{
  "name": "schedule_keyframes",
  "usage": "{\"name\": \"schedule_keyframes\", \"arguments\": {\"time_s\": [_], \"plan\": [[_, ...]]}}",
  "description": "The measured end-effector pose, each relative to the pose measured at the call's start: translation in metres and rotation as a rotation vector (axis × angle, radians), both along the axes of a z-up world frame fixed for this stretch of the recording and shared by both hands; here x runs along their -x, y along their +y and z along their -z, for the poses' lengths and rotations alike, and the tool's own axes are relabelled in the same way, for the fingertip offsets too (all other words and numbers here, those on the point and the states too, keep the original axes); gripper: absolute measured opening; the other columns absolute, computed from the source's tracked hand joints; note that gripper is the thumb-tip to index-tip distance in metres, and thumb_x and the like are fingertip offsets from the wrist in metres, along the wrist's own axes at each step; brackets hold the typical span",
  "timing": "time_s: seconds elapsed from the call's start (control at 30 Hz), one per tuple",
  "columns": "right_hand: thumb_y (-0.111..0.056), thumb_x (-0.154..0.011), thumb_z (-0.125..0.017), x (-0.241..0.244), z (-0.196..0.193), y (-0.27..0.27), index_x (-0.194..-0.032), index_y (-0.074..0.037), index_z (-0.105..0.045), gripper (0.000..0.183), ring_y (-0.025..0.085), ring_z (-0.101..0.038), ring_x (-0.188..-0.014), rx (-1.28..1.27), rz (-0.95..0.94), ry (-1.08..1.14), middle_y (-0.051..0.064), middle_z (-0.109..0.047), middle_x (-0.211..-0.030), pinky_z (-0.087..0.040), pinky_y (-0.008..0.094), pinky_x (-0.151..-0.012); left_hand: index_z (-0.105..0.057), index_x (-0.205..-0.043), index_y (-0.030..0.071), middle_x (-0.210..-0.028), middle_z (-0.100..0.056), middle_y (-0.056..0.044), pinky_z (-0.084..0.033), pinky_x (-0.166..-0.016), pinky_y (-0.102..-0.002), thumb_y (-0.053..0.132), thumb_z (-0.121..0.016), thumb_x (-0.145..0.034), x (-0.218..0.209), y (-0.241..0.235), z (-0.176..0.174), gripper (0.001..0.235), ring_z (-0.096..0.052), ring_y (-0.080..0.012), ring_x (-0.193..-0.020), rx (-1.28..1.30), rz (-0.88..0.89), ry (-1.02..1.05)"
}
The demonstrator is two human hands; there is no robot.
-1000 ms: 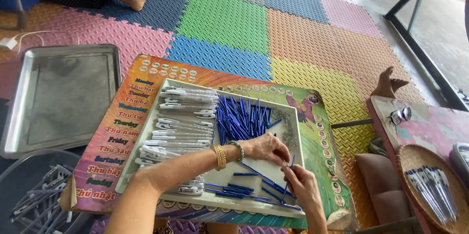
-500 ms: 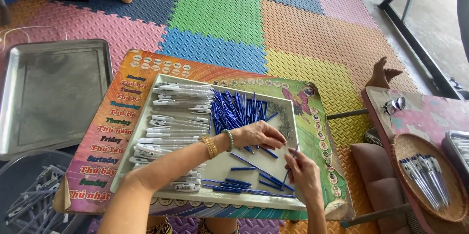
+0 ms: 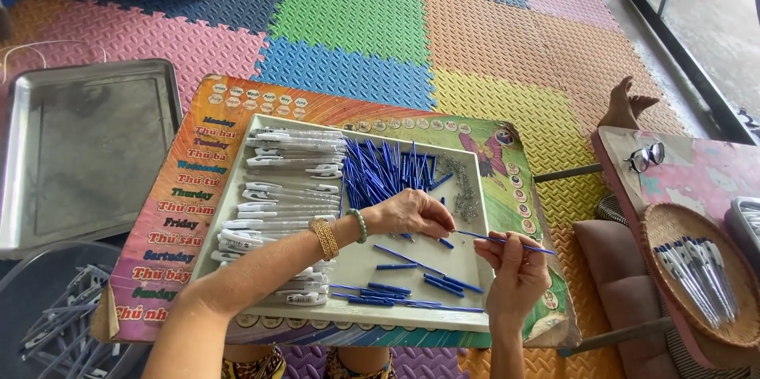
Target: The person assembles blue pens by inserting blue ink cartridges into white pen bodies. They pick up a pen body and a cartridge, insert the cartridge, and place the assembled pen into a tray. The person also moves a metal tray to the side to clear space.
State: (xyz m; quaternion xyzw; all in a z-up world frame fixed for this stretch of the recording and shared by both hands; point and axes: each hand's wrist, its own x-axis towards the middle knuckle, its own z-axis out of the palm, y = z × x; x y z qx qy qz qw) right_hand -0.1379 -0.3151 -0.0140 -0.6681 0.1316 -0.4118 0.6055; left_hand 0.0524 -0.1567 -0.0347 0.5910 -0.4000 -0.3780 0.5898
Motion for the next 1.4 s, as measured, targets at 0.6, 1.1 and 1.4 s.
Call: {"name": "schedule_keyframes", "arguments": {"time_s": [0.6, 1.1, 1.4], "plan": [[-0.020, -0.115, -0.060, -0.014, 0.043, 0.019, -0.123, -0.002, -0.069, 0.022, 0.039, -0.084, -0.090, -0.455, -0.399, 0.111, 0.033, -0.081, -0.114, -0.071, 0.043, -0.079, -0.078, -0.129, 0.015, -0.086, -0.079, 0.000, -0.052, -0.056, -0.018, 0.036, -0.070, -0.107, -0.001, 0.094, -0.051, 0.032, -0.065, -0.0094, -0.059, -0.244, -0.098, -0.833], [-0.017, -0.114, -0.061, -0.022, 0.048, 0.042, -0.125, 0.001, -0.071, 0.023, 0.038, -0.084, -0.090, -0.457, -0.470, 0.119, 0.032, -0.082, -0.111, -0.071, 0.043, -0.081, -0.060, -0.131, 0.013, -0.131, -0.060, -0.012, -0.051, -0.111, -0.051, 0.005, -0.057, -0.110, -0.056, 0.236, 0.007, 0.023, -0.056, -0.0297, -0.127, -1.167, -0.138, -0.898], [-0.014, -0.114, -0.061, -0.041, 0.012, 0.071, -0.127, 0.002, -0.069, 0.022, 0.038, -0.083, -0.094, -0.430, -0.467, 0.040, 0.033, -0.080, -0.115, -0.071, 0.041, -0.085, -0.065, -0.122, 0.011, -0.098, -0.075, -0.010, -0.067, -0.064, -0.026, 0.010, -0.072, -0.110, -0.043, 0.241, -0.027, 0.014, -0.072, -0.0189, -0.072, -0.861, -0.331, -0.829]]}}
